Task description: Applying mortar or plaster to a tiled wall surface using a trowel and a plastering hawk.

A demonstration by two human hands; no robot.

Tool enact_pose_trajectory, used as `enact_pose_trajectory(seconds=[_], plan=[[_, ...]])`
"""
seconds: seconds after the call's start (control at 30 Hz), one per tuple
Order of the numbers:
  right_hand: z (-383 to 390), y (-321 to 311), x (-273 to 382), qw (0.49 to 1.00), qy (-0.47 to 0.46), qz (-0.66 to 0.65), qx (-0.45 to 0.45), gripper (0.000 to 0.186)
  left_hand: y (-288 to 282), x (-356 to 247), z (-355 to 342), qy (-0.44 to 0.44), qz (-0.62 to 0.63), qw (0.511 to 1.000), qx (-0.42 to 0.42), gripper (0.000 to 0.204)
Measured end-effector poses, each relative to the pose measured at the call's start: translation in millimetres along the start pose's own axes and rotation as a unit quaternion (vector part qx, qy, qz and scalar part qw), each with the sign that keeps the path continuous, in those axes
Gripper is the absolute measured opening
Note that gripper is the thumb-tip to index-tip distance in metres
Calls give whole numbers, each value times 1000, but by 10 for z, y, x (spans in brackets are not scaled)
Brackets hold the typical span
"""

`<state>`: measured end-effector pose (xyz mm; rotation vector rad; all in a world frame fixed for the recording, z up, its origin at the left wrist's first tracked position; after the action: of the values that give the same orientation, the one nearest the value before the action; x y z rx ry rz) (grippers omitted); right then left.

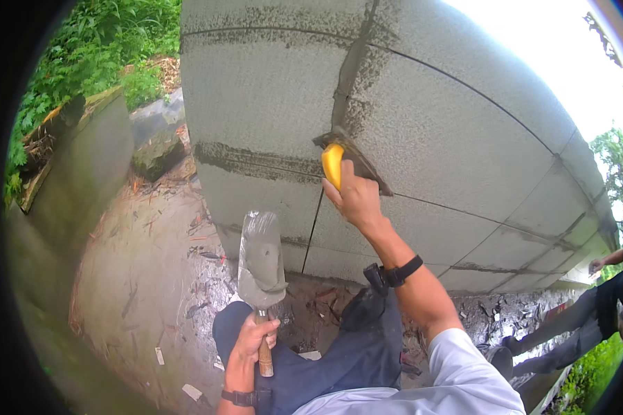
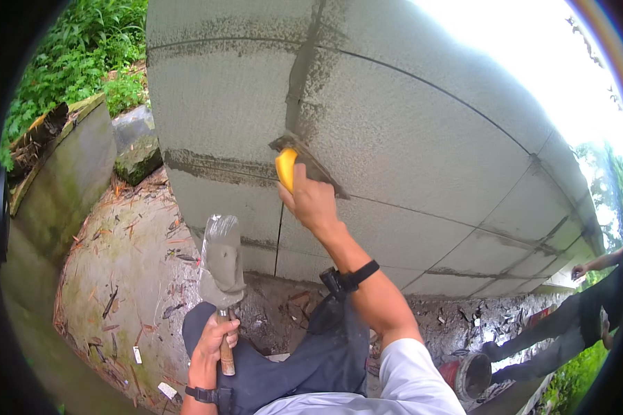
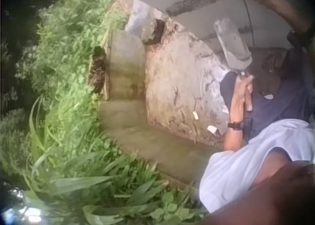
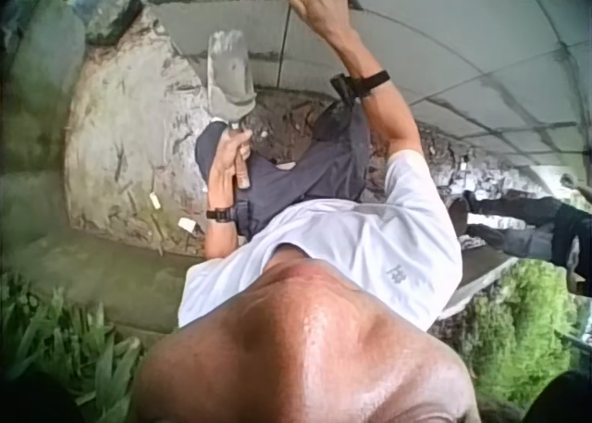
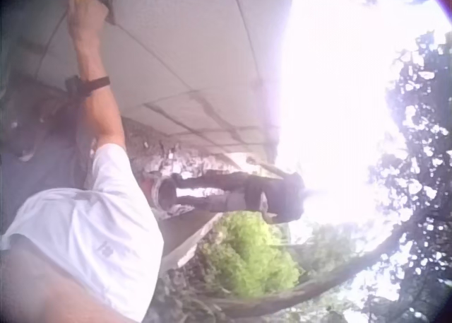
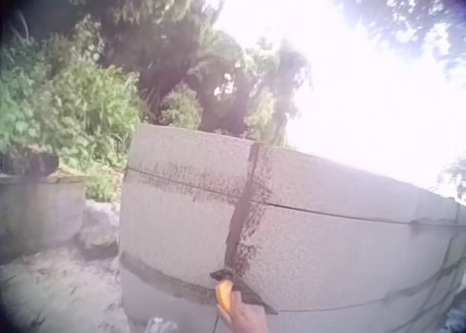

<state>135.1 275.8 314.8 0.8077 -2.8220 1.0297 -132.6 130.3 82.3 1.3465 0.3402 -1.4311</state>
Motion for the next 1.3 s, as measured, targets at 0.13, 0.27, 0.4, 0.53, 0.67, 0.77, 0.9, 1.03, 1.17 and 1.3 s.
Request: enact_pose_trajectory(seconds=[0.13, 0.27, 0.4, 0.53, 0.67, 0.77, 0.9, 1.03, 1.17, 1.3], plan=[[-720, -314, 150, 989, -66, 130, 2, 41, 51, -70, 24, 13, -5, 1000, 10, 23], [-1675, -984, 325, 980, -76, 158, -97, 44, 53, -69, -6, 21, -15, 1000, 4, 21], [-1921, -1491, 191, 972, -22, 150, -178, 39, 82, -116, -12, 25, -11, 1000, 13, 22], [-936, -1069, 139, 905, 122, -385, -135, 36, 40, -157, 16, 14, -18, 1000, 18, 22], [-102, -38, 111, 800, 193, -557, -110, 30, -61, -126, 24, 4, -29, 1000, 8, 22], [-258, 96, -78, 800, 196, -555, -117, 25, 17, -175, 17, -5, -33, 999, 13, 23], [-944, -296, -96, 807, 192, -537, -153, 22, 32, -97, 59, -15, -23, 1000, 1, 24], [-1144, -645, -83, 811, 124, -532, -209, 22, 70, -38, -19, -14, -3, 1000, 15, 24], [-531, -405, -9, 951, 82, -250, -161, 31, 127, -55, -51, -21, -22, 1000, 4, 22], [-547, -201, -14, 996, 87, -6, -26, 42, 94, -80, -40, -22, -44, 998, 25, 25]])
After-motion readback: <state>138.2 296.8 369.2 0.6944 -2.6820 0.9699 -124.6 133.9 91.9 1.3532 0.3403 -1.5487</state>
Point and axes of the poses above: each hand's wrist, its own z-axis away from the middle knuckle, its own y-axis out of the palm, x = y × z, the point moved 5 cm from there along -z, towards the middle knuckle, and after that the axes turned 14 degrees about -z, right-handed, at the moved point
